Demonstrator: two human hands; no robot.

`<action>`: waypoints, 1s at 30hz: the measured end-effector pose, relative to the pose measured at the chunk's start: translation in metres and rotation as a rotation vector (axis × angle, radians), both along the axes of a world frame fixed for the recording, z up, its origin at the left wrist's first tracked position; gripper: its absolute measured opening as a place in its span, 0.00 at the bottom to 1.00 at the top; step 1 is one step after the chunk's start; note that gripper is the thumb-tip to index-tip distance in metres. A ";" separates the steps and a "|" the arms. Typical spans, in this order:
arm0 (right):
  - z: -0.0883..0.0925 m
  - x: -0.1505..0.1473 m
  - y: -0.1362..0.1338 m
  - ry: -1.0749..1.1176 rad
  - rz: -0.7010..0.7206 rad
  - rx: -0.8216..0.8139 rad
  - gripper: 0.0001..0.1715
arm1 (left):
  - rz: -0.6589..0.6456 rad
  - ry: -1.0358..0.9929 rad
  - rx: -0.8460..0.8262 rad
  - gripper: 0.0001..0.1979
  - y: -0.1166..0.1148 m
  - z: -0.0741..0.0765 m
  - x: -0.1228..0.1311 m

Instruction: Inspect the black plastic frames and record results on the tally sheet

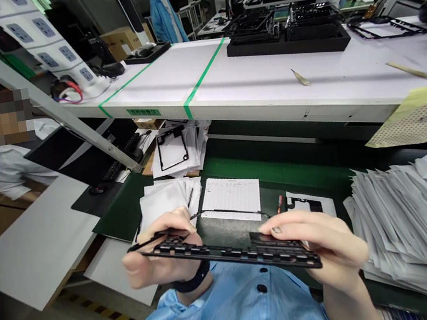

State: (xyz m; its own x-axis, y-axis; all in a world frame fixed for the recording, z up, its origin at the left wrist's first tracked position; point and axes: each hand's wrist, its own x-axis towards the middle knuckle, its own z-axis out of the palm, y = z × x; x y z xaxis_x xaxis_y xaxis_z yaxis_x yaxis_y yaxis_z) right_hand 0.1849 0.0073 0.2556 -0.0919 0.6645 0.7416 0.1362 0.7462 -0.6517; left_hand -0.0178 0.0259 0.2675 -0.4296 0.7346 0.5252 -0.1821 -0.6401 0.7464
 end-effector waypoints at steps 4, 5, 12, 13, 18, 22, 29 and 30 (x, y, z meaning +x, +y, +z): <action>-0.005 -0.003 0.002 -0.002 0.135 0.020 0.18 | -0.046 -0.074 0.029 0.35 0.009 -0.005 0.000; -0.005 -0.002 0.002 -0.016 0.139 0.042 0.18 | -0.056 -0.092 0.029 0.36 0.010 -0.006 0.002; -0.002 -0.010 -0.005 -0.049 0.150 0.029 0.20 | -0.078 -0.254 -0.015 0.37 0.017 -0.021 0.013; -0.001 -0.012 -0.008 -0.039 0.138 0.001 0.20 | -0.077 -0.286 -0.035 0.38 0.017 -0.024 0.015; 0.005 -0.016 -0.017 -0.067 0.131 -0.006 0.20 | -0.138 -0.347 -0.093 0.38 0.023 -0.028 0.017; 0.009 -0.013 -0.013 -0.153 0.157 0.052 0.22 | -0.324 -0.283 -0.113 0.38 0.028 -0.022 0.011; 0.008 -0.016 -0.014 -0.175 0.125 0.014 0.23 | -0.382 -0.310 -0.163 0.38 0.030 -0.027 0.006; 0.009 -0.017 -0.015 -0.178 0.121 0.004 0.24 | -0.389 -0.322 -0.182 0.38 0.030 -0.029 0.005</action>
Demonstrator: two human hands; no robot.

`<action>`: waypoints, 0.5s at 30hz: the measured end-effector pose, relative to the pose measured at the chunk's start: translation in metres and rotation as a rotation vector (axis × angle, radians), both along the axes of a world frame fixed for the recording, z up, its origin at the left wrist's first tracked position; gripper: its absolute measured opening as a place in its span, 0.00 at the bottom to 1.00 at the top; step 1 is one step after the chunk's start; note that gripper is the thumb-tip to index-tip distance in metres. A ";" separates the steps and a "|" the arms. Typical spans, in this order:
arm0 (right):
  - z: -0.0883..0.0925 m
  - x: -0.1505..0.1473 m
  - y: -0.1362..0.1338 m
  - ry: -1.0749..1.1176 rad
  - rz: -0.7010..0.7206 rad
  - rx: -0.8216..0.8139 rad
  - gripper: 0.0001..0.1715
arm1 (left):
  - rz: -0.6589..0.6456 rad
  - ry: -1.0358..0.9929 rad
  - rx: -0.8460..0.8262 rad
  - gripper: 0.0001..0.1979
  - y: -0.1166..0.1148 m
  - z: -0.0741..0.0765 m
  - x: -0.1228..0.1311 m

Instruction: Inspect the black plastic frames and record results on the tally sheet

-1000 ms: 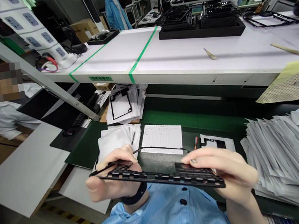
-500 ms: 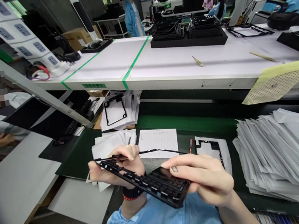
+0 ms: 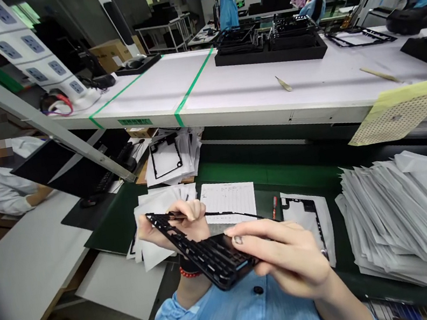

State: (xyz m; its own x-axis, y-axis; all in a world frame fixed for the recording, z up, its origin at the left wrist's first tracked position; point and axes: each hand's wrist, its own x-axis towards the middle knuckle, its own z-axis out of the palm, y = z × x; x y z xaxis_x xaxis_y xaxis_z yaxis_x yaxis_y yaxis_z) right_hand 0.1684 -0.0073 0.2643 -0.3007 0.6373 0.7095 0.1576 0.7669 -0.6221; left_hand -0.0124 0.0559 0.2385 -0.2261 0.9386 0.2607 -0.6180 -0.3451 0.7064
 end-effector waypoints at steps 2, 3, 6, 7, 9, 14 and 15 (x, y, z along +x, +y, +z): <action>0.002 0.000 0.001 0.004 -0.008 0.004 0.24 | -0.025 -0.027 -0.059 0.39 0.002 -0.003 -0.002; 0.003 0.001 0.002 0.017 -0.022 -0.006 0.24 | -0.042 -0.046 -0.099 0.39 0.004 -0.004 -0.003; 0.007 0.006 0.004 0.092 -0.024 -0.190 0.20 | -0.117 -0.110 -0.250 0.41 0.015 -0.007 -0.010; 0.008 0.008 0.003 0.112 0.030 -0.301 0.19 | -0.151 -0.133 -0.307 0.41 0.019 -0.007 -0.012; 0.008 0.009 0.001 0.130 0.222 -0.512 0.16 | -0.230 -0.179 -0.423 0.41 0.029 -0.006 -0.016; 0.009 -0.004 -0.004 0.205 0.388 -0.822 0.21 | -0.414 -0.286 -0.645 0.40 0.042 -0.009 -0.013; 0.009 -0.008 -0.004 0.209 0.371 -0.865 0.23 | -0.450 -0.305 -0.677 0.39 0.042 -0.010 -0.011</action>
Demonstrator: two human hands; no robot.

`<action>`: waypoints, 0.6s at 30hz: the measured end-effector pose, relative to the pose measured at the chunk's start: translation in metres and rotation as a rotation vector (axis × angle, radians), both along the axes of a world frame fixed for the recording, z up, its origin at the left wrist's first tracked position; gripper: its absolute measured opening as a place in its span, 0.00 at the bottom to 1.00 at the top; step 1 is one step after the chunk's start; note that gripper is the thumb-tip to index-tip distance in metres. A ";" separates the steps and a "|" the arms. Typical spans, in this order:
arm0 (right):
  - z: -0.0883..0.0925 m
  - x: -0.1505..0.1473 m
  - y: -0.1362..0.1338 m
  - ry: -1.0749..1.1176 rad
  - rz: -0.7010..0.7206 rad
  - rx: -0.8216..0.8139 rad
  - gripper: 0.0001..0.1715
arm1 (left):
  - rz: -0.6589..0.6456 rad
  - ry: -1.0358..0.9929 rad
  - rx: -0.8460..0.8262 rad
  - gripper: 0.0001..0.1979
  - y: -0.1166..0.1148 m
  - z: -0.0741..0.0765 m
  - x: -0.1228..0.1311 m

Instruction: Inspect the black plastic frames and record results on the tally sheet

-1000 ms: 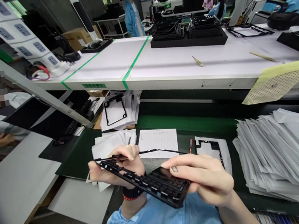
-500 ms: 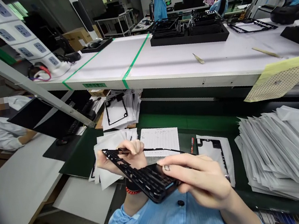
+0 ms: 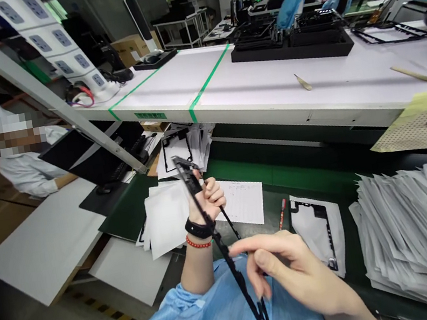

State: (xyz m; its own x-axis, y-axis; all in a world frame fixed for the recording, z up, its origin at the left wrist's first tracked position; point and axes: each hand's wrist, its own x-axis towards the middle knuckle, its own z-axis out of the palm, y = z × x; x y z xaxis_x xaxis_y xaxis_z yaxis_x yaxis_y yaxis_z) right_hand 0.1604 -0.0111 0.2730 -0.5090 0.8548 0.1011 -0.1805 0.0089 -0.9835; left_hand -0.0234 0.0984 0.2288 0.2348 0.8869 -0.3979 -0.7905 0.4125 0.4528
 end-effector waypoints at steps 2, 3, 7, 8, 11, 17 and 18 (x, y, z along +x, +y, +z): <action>-0.001 -0.008 0.001 -0.039 -0.002 -0.077 0.24 | -0.063 -0.047 -0.054 0.38 0.001 -0.002 0.006; -0.002 -0.012 0.001 -0.059 0.007 -0.121 0.24 | -0.093 -0.069 -0.078 0.37 0.001 -0.003 0.009; -0.009 -0.020 0.004 -0.003 0.077 -0.277 0.25 | -0.207 -0.149 -0.162 0.35 0.005 -0.006 0.021; -0.010 -0.020 0.005 0.019 0.084 -0.305 0.27 | -0.242 -0.166 -0.186 0.34 0.006 -0.007 0.024; -0.004 -0.015 0.015 0.085 -0.043 -0.311 0.28 | -0.362 -0.209 -0.269 0.29 0.005 -0.011 0.030; 0.015 0.005 0.046 0.429 -0.420 -0.216 0.20 | -0.343 -0.299 -0.395 0.21 -0.009 -0.012 0.013; 0.014 0.009 0.050 0.471 -0.397 -0.220 0.19 | -0.295 -0.319 -0.401 0.20 -0.012 -0.010 0.008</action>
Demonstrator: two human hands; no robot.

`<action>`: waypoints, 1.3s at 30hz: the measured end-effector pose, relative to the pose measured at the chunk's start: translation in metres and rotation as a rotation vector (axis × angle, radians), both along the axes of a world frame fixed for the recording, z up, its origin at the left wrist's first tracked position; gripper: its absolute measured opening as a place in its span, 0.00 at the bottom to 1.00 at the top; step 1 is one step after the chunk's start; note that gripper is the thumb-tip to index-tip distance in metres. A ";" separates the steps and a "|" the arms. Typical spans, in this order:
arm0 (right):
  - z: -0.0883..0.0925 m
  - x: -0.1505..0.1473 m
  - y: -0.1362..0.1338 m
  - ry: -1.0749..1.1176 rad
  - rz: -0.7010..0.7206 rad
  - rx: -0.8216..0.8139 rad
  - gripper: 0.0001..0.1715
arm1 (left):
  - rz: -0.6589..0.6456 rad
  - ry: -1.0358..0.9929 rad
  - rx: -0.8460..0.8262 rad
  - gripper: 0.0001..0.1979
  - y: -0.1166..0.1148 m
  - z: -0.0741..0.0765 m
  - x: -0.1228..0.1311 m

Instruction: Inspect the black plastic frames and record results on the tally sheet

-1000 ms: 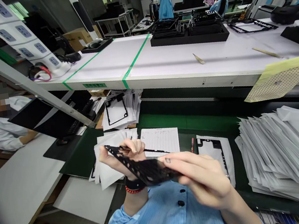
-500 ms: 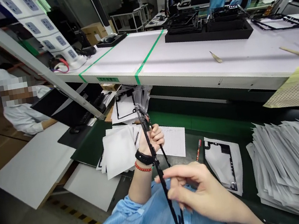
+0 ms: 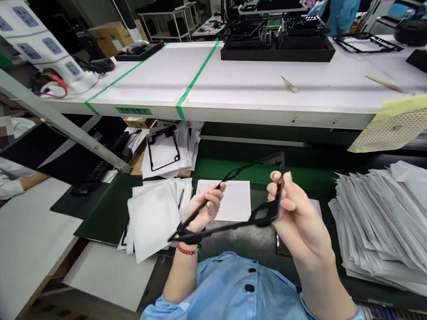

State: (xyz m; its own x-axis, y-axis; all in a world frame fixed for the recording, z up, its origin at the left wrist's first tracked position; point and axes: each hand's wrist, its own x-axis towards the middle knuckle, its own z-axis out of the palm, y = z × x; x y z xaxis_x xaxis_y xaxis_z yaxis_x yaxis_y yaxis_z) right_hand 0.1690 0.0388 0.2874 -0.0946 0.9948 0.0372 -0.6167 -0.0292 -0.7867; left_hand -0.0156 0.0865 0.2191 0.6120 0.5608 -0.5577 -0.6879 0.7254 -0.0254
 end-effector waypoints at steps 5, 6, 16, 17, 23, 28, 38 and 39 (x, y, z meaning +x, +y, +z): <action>-0.016 0.014 0.006 0.131 0.125 0.006 0.15 | 0.261 -0.052 -0.033 0.17 -0.016 0.018 -0.021; -0.019 0.015 0.005 0.171 0.133 -0.016 0.15 | 0.295 -0.062 -0.032 0.18 -0.019 0.021 -0.024; -0.019 0.008 -0.007 0.515 -0.074 -0.407 0.29 | 0.360 -0.067 0.072 0.30 -0.032 0.026 -0.031; -0.019 0.008 -0.007 0.513 -0.074 -0.405 0.29 | 0.360 -0.054 0.079 0.30 -0.032 0.027 -0.030; -0.026 0.011 0.000 0.389 0.089 -0.303 0.19 | 0.365 0.067 0.173 0.29 -0.033 0.035 -0.026; -0.039 0.011 0.001 -0.035 0.108 -0.231 0.19 | 0.415 0.225 0.400 0.24 -0.031 0.025 -0.031; -0.085 0.021 0.017 -0.293 0.004 -0.233 0.29 | 0.310 0.511 0.716 0.15 0.001 -0.038 -0.037; -0.091 0.023 0.020 -0.303 0.000 -0.247 0.30 | 0.282 0.537 0.735 0.17 0.004 -0.044 -0.036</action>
State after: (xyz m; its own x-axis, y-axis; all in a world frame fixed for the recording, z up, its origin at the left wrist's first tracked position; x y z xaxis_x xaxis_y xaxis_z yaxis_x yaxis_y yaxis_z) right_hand 0.1918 0.0593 0.1967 -0.0650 0.9703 -0.2330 -0.3576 -0.2407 -0.9023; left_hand -0.0515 0.0906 0.1746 0.1650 0.9708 -0.1744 -0.6270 0.2397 0.7412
